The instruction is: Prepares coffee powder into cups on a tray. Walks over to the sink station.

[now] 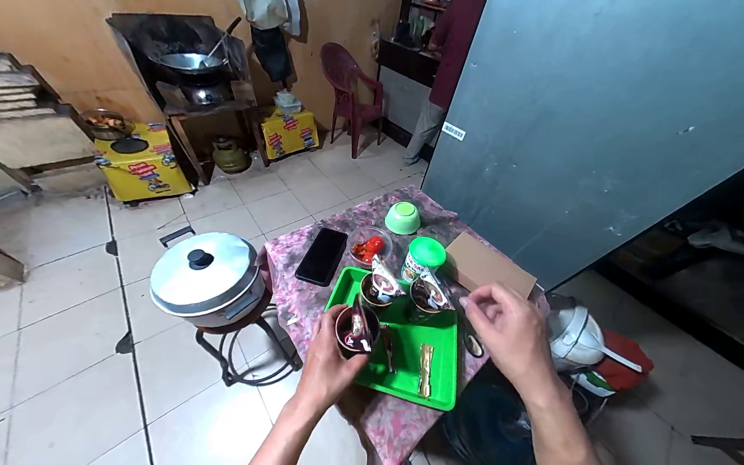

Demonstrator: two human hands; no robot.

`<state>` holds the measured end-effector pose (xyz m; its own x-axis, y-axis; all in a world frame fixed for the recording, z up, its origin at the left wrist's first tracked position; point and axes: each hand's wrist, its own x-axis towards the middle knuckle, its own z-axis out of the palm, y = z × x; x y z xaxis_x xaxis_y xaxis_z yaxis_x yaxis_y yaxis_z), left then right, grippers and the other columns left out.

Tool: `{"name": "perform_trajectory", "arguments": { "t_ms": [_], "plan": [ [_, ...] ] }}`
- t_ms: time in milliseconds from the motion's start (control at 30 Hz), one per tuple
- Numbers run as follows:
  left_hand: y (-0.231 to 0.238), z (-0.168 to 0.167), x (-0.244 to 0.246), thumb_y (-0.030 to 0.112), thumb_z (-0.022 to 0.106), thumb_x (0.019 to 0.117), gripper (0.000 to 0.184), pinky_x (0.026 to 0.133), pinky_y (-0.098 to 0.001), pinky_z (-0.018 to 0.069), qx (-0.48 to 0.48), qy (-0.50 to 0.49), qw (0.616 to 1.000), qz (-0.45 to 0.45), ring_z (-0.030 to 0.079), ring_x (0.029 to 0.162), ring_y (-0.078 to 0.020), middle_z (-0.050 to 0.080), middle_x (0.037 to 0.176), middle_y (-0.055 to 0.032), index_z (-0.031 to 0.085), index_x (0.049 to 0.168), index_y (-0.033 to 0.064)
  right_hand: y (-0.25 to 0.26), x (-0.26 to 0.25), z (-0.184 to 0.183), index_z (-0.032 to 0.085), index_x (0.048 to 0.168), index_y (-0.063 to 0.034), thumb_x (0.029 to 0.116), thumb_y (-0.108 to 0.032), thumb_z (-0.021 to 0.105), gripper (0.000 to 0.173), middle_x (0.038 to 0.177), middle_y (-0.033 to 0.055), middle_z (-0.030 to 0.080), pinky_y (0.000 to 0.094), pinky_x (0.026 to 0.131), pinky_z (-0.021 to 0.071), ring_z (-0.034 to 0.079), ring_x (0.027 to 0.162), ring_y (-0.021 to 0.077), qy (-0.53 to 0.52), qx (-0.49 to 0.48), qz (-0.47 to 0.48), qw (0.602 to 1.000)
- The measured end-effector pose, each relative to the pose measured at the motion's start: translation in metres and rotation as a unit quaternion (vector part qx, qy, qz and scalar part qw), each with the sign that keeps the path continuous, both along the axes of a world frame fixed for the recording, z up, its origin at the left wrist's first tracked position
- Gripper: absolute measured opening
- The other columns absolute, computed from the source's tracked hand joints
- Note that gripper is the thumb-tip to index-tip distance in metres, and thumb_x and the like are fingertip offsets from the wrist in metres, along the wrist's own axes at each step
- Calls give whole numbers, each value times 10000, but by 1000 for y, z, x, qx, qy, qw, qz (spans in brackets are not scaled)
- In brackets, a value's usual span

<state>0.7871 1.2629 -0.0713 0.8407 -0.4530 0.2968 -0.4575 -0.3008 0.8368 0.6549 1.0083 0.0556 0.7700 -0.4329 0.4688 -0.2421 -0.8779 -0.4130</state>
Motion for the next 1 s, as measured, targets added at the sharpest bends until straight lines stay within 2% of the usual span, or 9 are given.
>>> {"name": "perform_trajectory", "arguments": {
  "t_ms": [133, 233, 300, 400, 533, 667, 733, 867, 1000],
  "plan": [
    [9, 5, 5, 406, 930, 659, 1233, 1067, -416, 529, -4, 2, 1000, -19, 576, 1301, -150, 546, 1471, -51, 191, 1609, 138, 29, -9, -32, 779, 926, -142, 910, -481, 691, 350, 968, 94, 722, 591, 774, 547, 700, 893, 302, 335, 35, -32, 941],
    [15, 9, 1, 522, 915, 646, 1267, 1109, -411, 494, -24, -34, 999, -2, 519, 1363, -167, 493, 1522, -72, 205, 1612, 111, 47, 7, -53, 755, 981, -50, 881, -643, 642, 612, 1121, 169, 706, 565, 949, 495, 665, 1087, 349, 472, -1, -29, 881],
    [18, 14, -3, 561, 887, 668, 1196, 1110, -433, 484, -35, -68, 997, 22, 518, 1360, -207, 503, 1505, -110, 290, 1581, 72, 53, 15, -61, 745, 1032, -38, 882, -502, 692, 490, 1162, 174, 690, 553, 991, 465, 638, 1133, 351, 489, -20, -14, 872],
    [15, 21, -9, 561, 872, 696, 1065, 1085, -479, 493, -30, -117, 992, 44, 549, 1311, -231, 560, 1433, -110, 405, 1517, 68, 62, 19, -80, 727, 1076, -76, 911, -298, 664, 284, 1098, 133, 718, 519, 966, 469, 669, 1072, 305, 430, -7, 23, 902],
    [7, 18, -5, 530, 799, 787, 908, 1085, -492, 486, 12, -128, 991, 49, 569, 1293, -212, 581, 1431, -64, 449, 1505, 97, 60, 20, -96, 727, 1166, -156, 912, -435, 654, 384, 1040, 44, 745, 481, 935, 500, 695, 1006, 224, 333, 38, 53, 941],
    [9, 13, -4, 393, 583, 981, 521, 1163, -540, 399, 18, -156, 987, 27, 503, 1397, -199, 592, 1455, 3, 586, 1432, 132, 45, 2, -65, 744, 853, -172, 927, -498, 682, 340, 758, -35, 684, 407, 624, 581, 659, 661, 126, 41, 51, 31, 997],
    [10, 15, -6, 330, 491, 1019, 459, 1179, -563, 374, 9, -166, 986, 23, 466, 1435, -193, 578, 1477, 42, 600, 1430, 158, 31, 3, -43, 688, 858, -147, 899, -433, 717, 290, 755, -29, 642, 338, 543, 542, 618, 627, 110, -102, 14, -4, 995],
    [8, 14, -5, 318, 441, 1044, 436, 1176, -599, 358, -5, -142, 990, 18, 506, 1399, -183, 615, 1429, 53, 609, 1419, 175, 12, 27, -33, 709, 1166, -139, 886, -439, 766, 414, 1086, 79, 676, 488, 752, 573, 664, 922, 255, -52, 10, -8, 999],
    [10, 26, -2, 275, 437, 1018, 435, 1184, -659, 295, -20, -165, 986, 17, 515, 1390, -181, 642, 1386, 44, 617, 1403, 184, 9, 44, -35, 785, 1012, -218, 957, -347, 683, 174, 1020, 15, 687, 449, 800, 534, 653, 949, 207, -75, -46, -9, 996]
  ]
}}
